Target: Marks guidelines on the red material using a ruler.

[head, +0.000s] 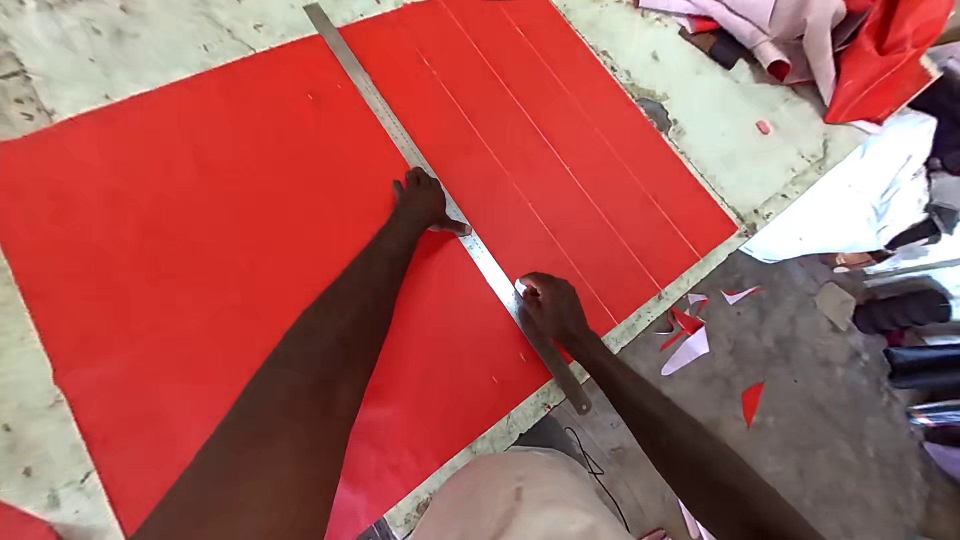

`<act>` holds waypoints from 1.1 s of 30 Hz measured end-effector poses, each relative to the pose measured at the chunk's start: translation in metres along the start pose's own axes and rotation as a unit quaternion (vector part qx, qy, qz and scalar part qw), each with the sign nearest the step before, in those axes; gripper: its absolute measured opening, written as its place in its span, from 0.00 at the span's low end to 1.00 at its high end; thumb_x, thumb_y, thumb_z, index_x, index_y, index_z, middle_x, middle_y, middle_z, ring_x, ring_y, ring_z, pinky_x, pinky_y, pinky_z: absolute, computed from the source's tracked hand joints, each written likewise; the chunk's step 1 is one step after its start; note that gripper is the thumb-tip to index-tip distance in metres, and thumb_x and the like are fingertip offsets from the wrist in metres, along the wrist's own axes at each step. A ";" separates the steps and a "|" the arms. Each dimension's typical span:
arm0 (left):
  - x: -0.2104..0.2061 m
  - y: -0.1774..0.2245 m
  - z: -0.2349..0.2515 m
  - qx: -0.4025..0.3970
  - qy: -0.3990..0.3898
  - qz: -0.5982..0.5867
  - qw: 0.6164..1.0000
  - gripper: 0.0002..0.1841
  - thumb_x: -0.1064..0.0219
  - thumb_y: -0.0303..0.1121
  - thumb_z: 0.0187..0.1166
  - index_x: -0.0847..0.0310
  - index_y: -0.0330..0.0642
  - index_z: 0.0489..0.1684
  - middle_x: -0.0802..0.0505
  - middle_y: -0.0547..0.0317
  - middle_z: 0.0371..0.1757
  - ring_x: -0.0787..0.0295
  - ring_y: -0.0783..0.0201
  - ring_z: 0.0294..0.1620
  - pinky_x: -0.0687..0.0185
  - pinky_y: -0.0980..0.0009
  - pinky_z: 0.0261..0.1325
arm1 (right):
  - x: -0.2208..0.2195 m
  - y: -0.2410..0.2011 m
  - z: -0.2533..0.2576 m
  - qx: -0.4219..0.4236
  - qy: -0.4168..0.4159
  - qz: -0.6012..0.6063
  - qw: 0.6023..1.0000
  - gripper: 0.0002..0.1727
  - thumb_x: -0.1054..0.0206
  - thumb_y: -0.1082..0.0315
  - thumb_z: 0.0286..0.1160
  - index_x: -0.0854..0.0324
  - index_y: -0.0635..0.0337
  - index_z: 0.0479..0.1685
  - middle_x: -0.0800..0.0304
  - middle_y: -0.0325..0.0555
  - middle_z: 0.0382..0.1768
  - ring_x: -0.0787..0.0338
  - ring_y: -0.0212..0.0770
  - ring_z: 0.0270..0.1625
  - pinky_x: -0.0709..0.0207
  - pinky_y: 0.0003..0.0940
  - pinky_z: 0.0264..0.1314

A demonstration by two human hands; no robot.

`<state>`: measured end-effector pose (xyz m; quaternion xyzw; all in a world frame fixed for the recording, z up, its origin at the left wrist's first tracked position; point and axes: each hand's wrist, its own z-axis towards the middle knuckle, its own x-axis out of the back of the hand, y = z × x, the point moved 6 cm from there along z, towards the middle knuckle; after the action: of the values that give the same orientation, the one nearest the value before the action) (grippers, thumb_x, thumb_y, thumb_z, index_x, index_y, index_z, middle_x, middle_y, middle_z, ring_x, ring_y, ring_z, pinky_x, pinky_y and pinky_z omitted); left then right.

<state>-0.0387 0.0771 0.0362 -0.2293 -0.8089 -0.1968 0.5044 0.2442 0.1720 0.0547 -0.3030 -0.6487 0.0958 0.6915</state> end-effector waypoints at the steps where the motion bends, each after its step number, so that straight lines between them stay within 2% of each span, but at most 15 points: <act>1: -0.001 -0.002 0.000 0.002 0.001 0.001 1.000 0.71 0.21 0.76 0.47 0.42 0.25 0.86 0.43 0.26 0.91 0.54 0.31 0.93 0.51 0.23 0.84 | -0.002 -0.001 0.001 0.001 -0.003 -0.006 1.000 0.13 0.39 0.68 0.80 0.11 0.59 0.55 0.06 0.50 0.46 0.06 0.49 0.49 0.13 0.52 0.55; 4: -0.001 -0.002 0.003 -0.006 0.014 0.007 1.000 0.70 0.23 0.78 0.49 0.40 0.25 0.85 0.43 0.25 0.90 0.54 0.30 0.93 0.51 0.23 0.84 | -0.001 -0.003 0.000 0.011 -0.032 -0.027 0.999 0.13 0.40 0.67 0.82 0.12 0.59 0.55 0.07 0.51 0.47 0.07 0.50 0.51 0.13 0.53 0.56; 6: 0.002 0.000 0.001 -0.014 0.019 0.006 1.000 0.69 0.24 0.77 0.51 0.39 0.24 0.84 0.42 0.25 0.90 0.53 0.30 0.93 0.52 0.23 0.84 | 0.004 0.000 -0.013 0.013 -0.062 -0.034 0.997 0.12 0.39 0.68 0.80 0.12 0.60 0.50 0.08 0.52 0.44 0.07 0.52 0.48 0.14 0.55 0.52; 8: 0.001 -0.001 -0.002 -0.010 0.015 0.012 1.000 0.69 0.25 0.77 0.52 0.40 0.23 0.85 0.42 0.24 0.90 0.53 0.30 0.93 0.53 0.23 0.84 | 0.010 0.005 -0.044 -0.019 -0.113 -0.050 0.992 0.10 0.38 0.68 0.79 0.12 0.59 0.47 0.08 0.52 0.42 0.07 0.53 0.48 0.14 0.57 0.51; 12: 0.002 0.000 -0.003 -0.006 0.012 0.019 1.000 0.70 0.24 0.78 0.50 0.40 0.23 0.85 0.41 0.25 0.90 0.52 0.30 0.93 0.54 0.24 0.85 | 0.028 0.033 -0.139 -0.085 -0.193 -0.075 0.975 0.12 0.34 0.66 0.79 0.09 0.56 0.54 0.06 0.51 0.48 0.07 0.52 0.52 0.15 0.56 0.59; 14: 0.002 -0.003 0.001 -0.001 0.008 0.018 1.000 0.71 0.24 0.79 0.49 0.41 0.24 0.86 0.42 0.26 0.90 0.53 0.31 0.93 0.55 0.23 0.85 | 0.039 0.047 -0.155 -0.107 -0.203 -0.054 0.972 0.13 0.35 0.66 0.77 0.08 0.55 0.55 0.05 0.48 0.46 0.07 0.49 0.49 0.14 0.54 0.57; 16: 0.002 -0.002 0.000 -0.003 0.003 0.024 1.000 0.71 0.25 0.79 0.50 0.41 0.24 0.86 0.42 0.26 0.90 0.53 0.31 0.93 0.55 0.24 0.85 | 0.042 0.047 -0.142 -0.090 -0.135 -0.002 0.987 0.13 0.33 0.68 0.78 0.08 0.56 0.56 0.05 0.47 0.43 0.07 0.46 0.43 0.13 0.51 0.52; 20: 0.007 0.000 -0.003 0.002 0.002 0.030 1.000 0.70 0.24 0.79 0.50 0.41 0.24 0.85 0.42 0.28 0.90 0.52 0.32 0.93 0.52 0.25 0.85 | 0.022 0.031 -0.066 -0.022 0.005 0.083 0.996 0.14 0.34 0.68 0.80 0.10 0.58 0.59 0.05 0.48 0.44 0.06 0.44 0.42 0.11 0.47 0.51; 22: 0.009 -0.003 -0.001 0.001 0.006 0.035 0.999 0.71 0.25 0.79 0.50 0.42 0.24 0.86 0.42 0.27 0.90 0.51 0.31 0.93 0.51 0.24 0.84 | 0.009 0.028 -0.040 -0.010 0.014 0.086 0.996 0.14 0.36 0.68 0.82 0.10 0.58 0.60 0.05 0.48 0.47 0.05 0.44 0.46 0.11 0.47 0.55; 24: 0.005 -0.004 0.000 -0.001 0.008 0.033 0.999 0.72 0.26 0.80 0.50 0.44 0.24 0.87 0.43 0.26 0.91 0.53 0.31 0.93 0.53 0.24 0.85 | 0.001 0.028 -0.037 -0.005 0.005 0.067 0.998 0.14 0.36 0.68 0.81 0.10 0.58 0.60 0.06 0.48 0.48 0.06 0.45 0.48 0.12 0.48 0.56; 27: -0.002 -0.004 -0.008 -0.015 0.040 -0.020 0.999 0.72 0.22 0.76 0.51 0.47 0.24 0.89 0.48 0.24 0.92 0.60 0.29 0.95 0.65 0.24 0.88 | 0.000 0.029 -0.045 -0.008 -0.015 0.039 0.999 0.16 0.39 0.65 0.84 0.11 0.55 0.62 0.06 0.46 0.51 0.06 0.44 0.50 0.12 0.48 0.57; 30: 0.001 -0.013 -0.009 -0.021 0.072 -0.039 0.996 0.72 0.24 0.77 0.51 0.47 0.26 0.90 0.47 0.27 0.93 0.60 0.32 0.96 0.66 0.25 0.89 | -0.012 0.027 -0.029 0.031 0.028 0.025 0.999 0.18 0.40 0.63 0.82 0.09 0.56 0.61 0.05 0.47 0.47 0.05 0.45 0.47 0.10 0.45 0.53; 32: -0.002 -0.014 -0.008 -0.022 0.073 -0.041 0.996 0.72 0.25 0.79 0.49 0.46 0.27 0.90 0.47 0.29 0.94 0.59 0.33 0.96 0.65 0.27 0.90 | -0.017 0.020 -0.004 0.055 0.050 0.026 0.997 0.18 0.40 0.63 0.81 0.08 0.57 0.60 0.05 0.48 0.42 0.05 0.44 0.42 0.10 0.44 0.48; 33: -0.004 -0.015 -0.006 -0.024 0.075 -0.039 0.996 0.73 0.27 0.81 0.49 0.46 0.28 0.91 0.47 0.31 0.94 0.59 0.34 0.96 0.65 0.28 0.91 | -0.020 0.014 0.014 0.060 0.047 0.023 0.997 0.18 0.40 0.63 0.81 0.09 0.57 0.60 0.06 0.48 0.43 0.06 0.44 0.42 0.10 0.43 0.49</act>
<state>-0.0414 0.0605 0.0339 -0.1938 -0.7723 -0.2521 0.5500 0.2316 0.1771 0.0298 -0.2798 -0.6015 0.1360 0.7358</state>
